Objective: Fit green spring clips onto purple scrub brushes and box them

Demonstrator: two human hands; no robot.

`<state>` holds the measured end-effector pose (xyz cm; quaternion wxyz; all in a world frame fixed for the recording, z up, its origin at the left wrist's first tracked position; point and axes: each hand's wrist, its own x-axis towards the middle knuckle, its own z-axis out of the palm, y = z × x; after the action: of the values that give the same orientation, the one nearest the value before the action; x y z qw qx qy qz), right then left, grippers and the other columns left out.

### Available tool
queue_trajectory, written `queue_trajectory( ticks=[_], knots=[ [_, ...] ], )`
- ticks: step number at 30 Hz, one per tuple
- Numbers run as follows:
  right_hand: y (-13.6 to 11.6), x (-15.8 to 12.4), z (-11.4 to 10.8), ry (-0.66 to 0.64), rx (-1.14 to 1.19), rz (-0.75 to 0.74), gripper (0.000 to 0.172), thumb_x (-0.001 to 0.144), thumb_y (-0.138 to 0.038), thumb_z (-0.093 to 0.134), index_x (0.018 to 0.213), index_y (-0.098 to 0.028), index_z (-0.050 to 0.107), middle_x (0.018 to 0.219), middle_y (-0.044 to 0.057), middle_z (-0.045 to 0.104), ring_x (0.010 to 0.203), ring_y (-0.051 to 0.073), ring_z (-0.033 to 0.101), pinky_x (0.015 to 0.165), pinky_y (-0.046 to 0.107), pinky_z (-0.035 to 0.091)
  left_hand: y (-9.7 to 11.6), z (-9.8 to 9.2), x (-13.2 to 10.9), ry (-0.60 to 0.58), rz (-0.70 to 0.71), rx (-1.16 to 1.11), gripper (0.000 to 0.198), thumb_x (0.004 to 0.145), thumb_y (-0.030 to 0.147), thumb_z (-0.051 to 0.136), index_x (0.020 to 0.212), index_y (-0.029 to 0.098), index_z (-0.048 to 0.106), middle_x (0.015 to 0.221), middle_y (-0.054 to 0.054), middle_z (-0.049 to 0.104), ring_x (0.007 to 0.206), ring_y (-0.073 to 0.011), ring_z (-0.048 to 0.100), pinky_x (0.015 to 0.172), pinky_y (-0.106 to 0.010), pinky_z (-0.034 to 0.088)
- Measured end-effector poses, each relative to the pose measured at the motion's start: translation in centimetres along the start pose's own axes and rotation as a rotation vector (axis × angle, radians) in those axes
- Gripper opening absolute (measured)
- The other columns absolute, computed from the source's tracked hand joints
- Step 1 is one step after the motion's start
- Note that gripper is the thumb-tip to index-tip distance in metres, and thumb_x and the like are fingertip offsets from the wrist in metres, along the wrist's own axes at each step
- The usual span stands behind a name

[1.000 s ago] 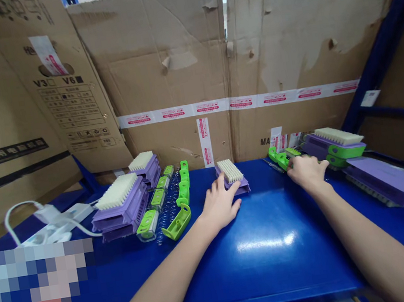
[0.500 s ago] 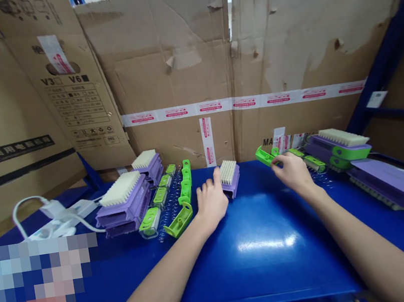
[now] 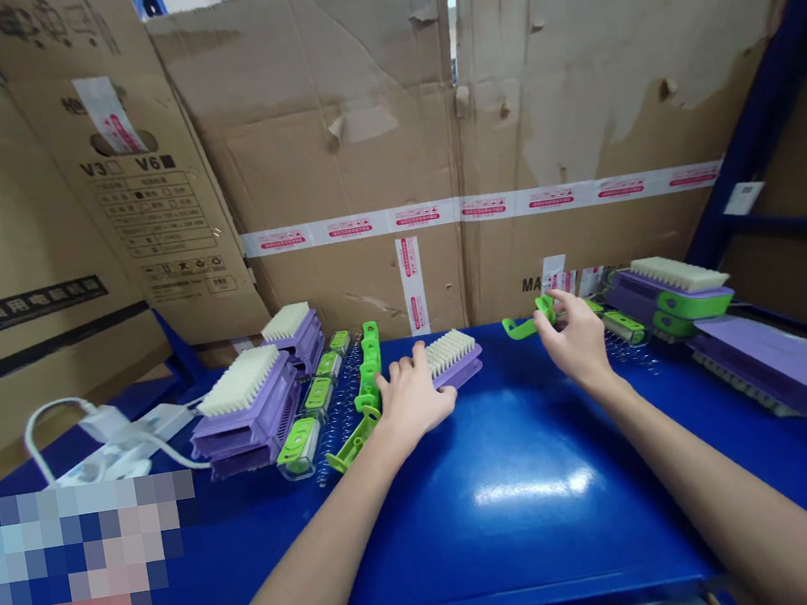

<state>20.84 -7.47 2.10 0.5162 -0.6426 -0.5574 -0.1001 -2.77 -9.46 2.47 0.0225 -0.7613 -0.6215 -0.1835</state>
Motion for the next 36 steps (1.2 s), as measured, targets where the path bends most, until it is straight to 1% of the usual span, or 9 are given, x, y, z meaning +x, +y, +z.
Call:
queue_trajectory(
  ticks=[5, 12, 16, 20, 24, 28, 31, 33, 36],
  knots=[
    [-0.1, -0.3, 0.6, -0.102, 0.193, 0.213, 0.045, 0.080, -0.041, 0.045, 0.107, -0.012, 0.065, 0.094, 0.011, 0.066, 0.082, 0.022, 0.060, 0.075, 0.034, 0.050, -0.2, 0.4, 0.2, 0.027, -0.011, -0.015, 0.083, 0.071, 0.067, 0.055, 0.132, 0.015, 0.035, 0.118, -0.020, 0.058, 0.114, -0.0374, 0.051, 0.098, -0.058, 0.031],
    [0.3, -1.2, 2.2, -0.352, 0.511, 0.429, 0.043, 0.073, -0.044, 0.048, 0.094, -0.014, 0.071, 0.080, 0.005, 0.068, 0.064, 0.017, 0.058, 0.050, 0.026, 0.046, -0.2, 0.6, 0.5, 0.161, 0.125, -0.092, 0.071, 0.075, 0.056, 0.062, 0.129, 0.018, 0.037, 0.114, -0.013, 0.061, 0.108, -0.0294, 0.056, 0.088, -0.039, 0.044],
    [-0.5, -1.3, 2.5, -0.376, 0.727, 0.497, 0.038, 0.068, -0.043, 0.052, 0.085, -0.014, 0.070, 0.081, 0.005, 0.069, 0.071, 0.019, 0.061, 0.056, 0.026, 0.046, -0.3, 0.4, 0.3, 0.258, 0.313, -0.214, 0.066, 0.078, 0.054, 0.061, 0.129, 0.021, 0.033, 0.122, -0.010, 0.056, 0.113, -0.0258, 0.053, 0.094, -0.038, 0.043],
    [-1.3, -1.4, 2.2, -0.374, 0.899, 0.486, 0.032, 0.065, -0.042, 0.057, 0.082, -0.017, 0.068, 0.091, 0.004, 0.070, 0.083, 0.021, 0.063, 0.066, 0.027, 0.049, -0.3, 0.4, 0.2, 0.224, 0.499, -0.217, 0.065, 0.078, 0.049, 0.063, 0.128, 0.022, 0.033, 0.121, -0.009, 0.055, 0.112, -0.0261, 0.053, 0.096, -0.041, 0.043],
    [-1.5, -1.8, 2.4, -0.366, 0.944, 0.541, 0.038, 0.066, -0.048, 0.061, 0.087, -0.016, 0.065, 0.092, 0.006, 0.070, 0.083, 0.022, 0.064, 0.067, 0.028, 0.048, -0.7, 0.5, 0.4, 0.215, 0.555, -0.227, 0.068, 0.077, 0.044, 0.066, 0.130, 0.022, 0.030, 0.124, -0.009, 0.052, 0.114, -0.0256, 0.050, 0.099, -0.040, 0.042],
    [-1.6, -2.5, 3.0, -0.373, 0.890, 0.467, 0.046, 0.071, -0.056, 0.058, 0.090, -0.015, 0.065, 0.089, 0.007, 0.069, 0.085, 0.022, 0.062, 0.070, 0.030, 0.047, -1.4, 0.5, 0.8, 0.203, 0.563, -0.210, 0.072, 0.072, 0.035, 0.068, 0.131, 0.021, 0.030, 0.124, -0.009, 0.052, 0.114, -0.0265, 0.050, 0.099, -0.042, 0.041],
    [-2.1, -3.0, 3.1, -0.355, 0.815, 0.349, 0.049, 0.077, -0.059, 0.051, 0.092, -0.015, 0.066, 0.089, 0.007, 0.068, 0.084, 0.022, 0.061, 0.072, 0.031, 0.046, -1.6, 0.6, 1.0, 0.232, 0.551, -0.161, 0.073, 0.069, 0.034, 0.068, 0.131, 0.020, 0.034, 0.120, -0.011, 0.056, 0.113, -0.0288, 0.052, 0.105, -0.050, 0.031],
    [-2.6, -3.3, 3.2, -0.337, 0.749, 0.252, 0.048, 0.082, -0.057, 0.046, 0.093, -0.015, 0.066, 0.092, 0.007, 0.067, 0.086, 0.021, 0.060, 0.076, 0.032, 0.045, -1.6, 0.7, 1.0, 0.267, 0.541, -0.116, 0.073, 0.068, 0.038, 0.070, 0.130, 0.019, 0.037, 0.119, -0.011, 0.057, 0.112, -0.0297, 0.052, 0.108, -0.054, 0.023],
    [-3.2, -3.8, 3.2, -0.329, 0.623, 0.108, 0.044, 0.087, -0.052, 0.039, 0.095, -0.018, 0.065, 0.096, 0.007, 0.065, 0.090, 0.021, 0.058, 0.083, 0.035, 0.043, -1.4, 0.8, 1.0, 0.295, 0.536, -0.055, 0.081, 0.064, 0.054, 0.073, 0.128, 0.017, 0.041, 0.116, -0.013, 0.059, 0.109, -0.0309, 0.053, 0.106, -0.055, 0.023]
  ],
)
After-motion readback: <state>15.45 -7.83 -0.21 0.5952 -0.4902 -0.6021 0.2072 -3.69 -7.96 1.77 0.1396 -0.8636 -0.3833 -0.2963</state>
